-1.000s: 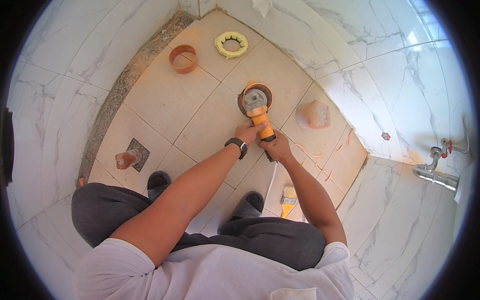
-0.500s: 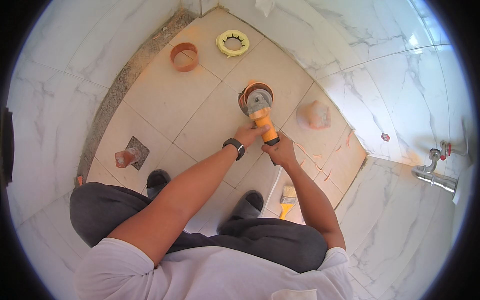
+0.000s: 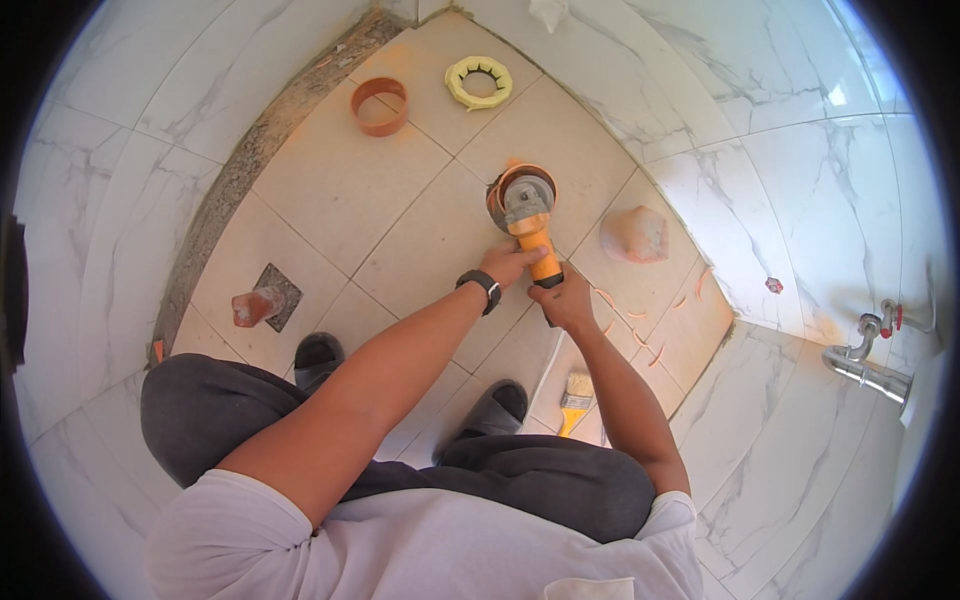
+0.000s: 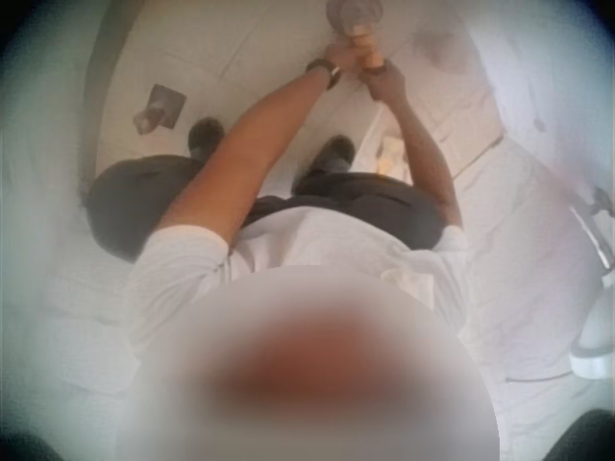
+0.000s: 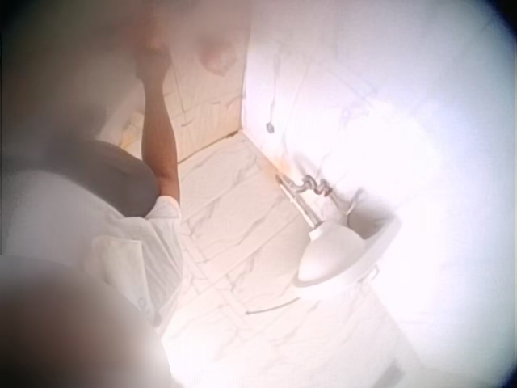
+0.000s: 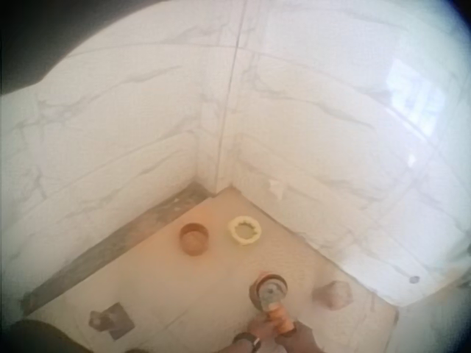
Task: The person uses an angle grinder to cut a circular hole in a tiled floor. They adjust the position of the pipe fitting and continue cutting until the hole is complete, then stand up and move away.
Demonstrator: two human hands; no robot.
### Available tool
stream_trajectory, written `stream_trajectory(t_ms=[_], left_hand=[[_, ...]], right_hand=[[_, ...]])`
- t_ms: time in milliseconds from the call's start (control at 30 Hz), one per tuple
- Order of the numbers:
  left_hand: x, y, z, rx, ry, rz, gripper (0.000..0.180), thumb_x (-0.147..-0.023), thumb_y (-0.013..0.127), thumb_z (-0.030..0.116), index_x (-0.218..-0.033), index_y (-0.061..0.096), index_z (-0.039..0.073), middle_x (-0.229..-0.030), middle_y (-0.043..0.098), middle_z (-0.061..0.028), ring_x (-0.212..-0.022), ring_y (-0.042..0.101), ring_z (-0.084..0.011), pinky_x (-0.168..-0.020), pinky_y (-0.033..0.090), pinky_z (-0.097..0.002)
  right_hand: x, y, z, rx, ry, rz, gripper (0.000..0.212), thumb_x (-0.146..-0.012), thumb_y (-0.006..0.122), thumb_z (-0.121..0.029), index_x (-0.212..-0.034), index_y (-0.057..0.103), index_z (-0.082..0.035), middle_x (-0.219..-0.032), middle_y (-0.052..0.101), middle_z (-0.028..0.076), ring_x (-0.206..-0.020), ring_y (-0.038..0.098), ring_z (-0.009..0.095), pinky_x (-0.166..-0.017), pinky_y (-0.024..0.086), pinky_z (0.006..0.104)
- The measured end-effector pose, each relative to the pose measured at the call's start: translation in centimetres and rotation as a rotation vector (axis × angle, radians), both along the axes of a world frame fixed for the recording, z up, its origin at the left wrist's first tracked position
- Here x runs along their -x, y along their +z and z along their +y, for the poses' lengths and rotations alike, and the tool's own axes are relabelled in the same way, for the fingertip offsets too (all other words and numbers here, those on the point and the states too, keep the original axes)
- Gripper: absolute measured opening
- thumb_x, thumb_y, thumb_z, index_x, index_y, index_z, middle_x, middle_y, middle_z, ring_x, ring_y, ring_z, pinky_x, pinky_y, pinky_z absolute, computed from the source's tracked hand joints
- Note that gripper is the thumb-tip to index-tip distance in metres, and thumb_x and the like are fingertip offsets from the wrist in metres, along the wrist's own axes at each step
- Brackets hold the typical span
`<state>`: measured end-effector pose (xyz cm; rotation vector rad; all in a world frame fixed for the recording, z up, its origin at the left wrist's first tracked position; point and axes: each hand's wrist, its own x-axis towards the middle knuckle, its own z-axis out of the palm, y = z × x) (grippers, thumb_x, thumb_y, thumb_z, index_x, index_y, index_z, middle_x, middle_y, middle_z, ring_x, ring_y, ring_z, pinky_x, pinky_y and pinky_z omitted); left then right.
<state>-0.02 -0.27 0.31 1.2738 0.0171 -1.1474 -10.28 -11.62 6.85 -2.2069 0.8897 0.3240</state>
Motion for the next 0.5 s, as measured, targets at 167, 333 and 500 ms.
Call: stream_trajectory(t_ms=[167, 333, 500], left_hand=[[0.0, -0.5, -0.2, 0.019, 0.008, 0.016, 0.060, -0.091, 0.075, 0.033, -0.137, 0.057, 0.000, -0.134, 0.062, -0.0138, -0.127, 0.054, -0.0207, -0.109, 0.039, -0.0355], [-0.1, -1.2, -0.6, 0.016, 0.009, -0.002, 0.060, -0.092, 0.074, 0.032, -0.138, 0.056, 0.000, -0.133, 0.062, -0.0132, -0.127, 0.055, -0.0208, -0.109, 0.039, -0.0349], [-0.2, -0.6, -0.4, -0.018, 0.023, 0.003, 0.059, -0.092, 0.074, 0.032, -0.138, 0.056, 0.000, -0.133, 0.063, -0.0125, -0.126, 0.056, -0.0205, -0.107, 0.040, -0.0341]], right_hand=[[-0.2, 0.0, 0.0, -0.007, 0.006, -0.017, 0.049, -0.067, 0.080, -0.028, -0.102, 0.064, 0.002, -0.081, 0.069, 0.014, -0.073, 0.067, 0.024, -0.071, 0.053, 0.0359], [-0.5, -0.1, 0.0, -0.021, 0.007, -0.013, 0.048, -0.066, 0.080, -0.028, -0.100, 0.064, 0.002, -0.080, 0.068, 0.014, -0.073, 0.067, 0.024, -0.071, 0.053, 0.0357], [-0.6, -0.5, -0.2, -0.074, -0.018, -0.007, 0.049, -0.066, 0.080, -0.028, -0.101, 0.064, 0.002, -0.080, 0.068, 0.013, -0.073, 0.066, 0.024, -0.070, 0.053, 0.0356]])
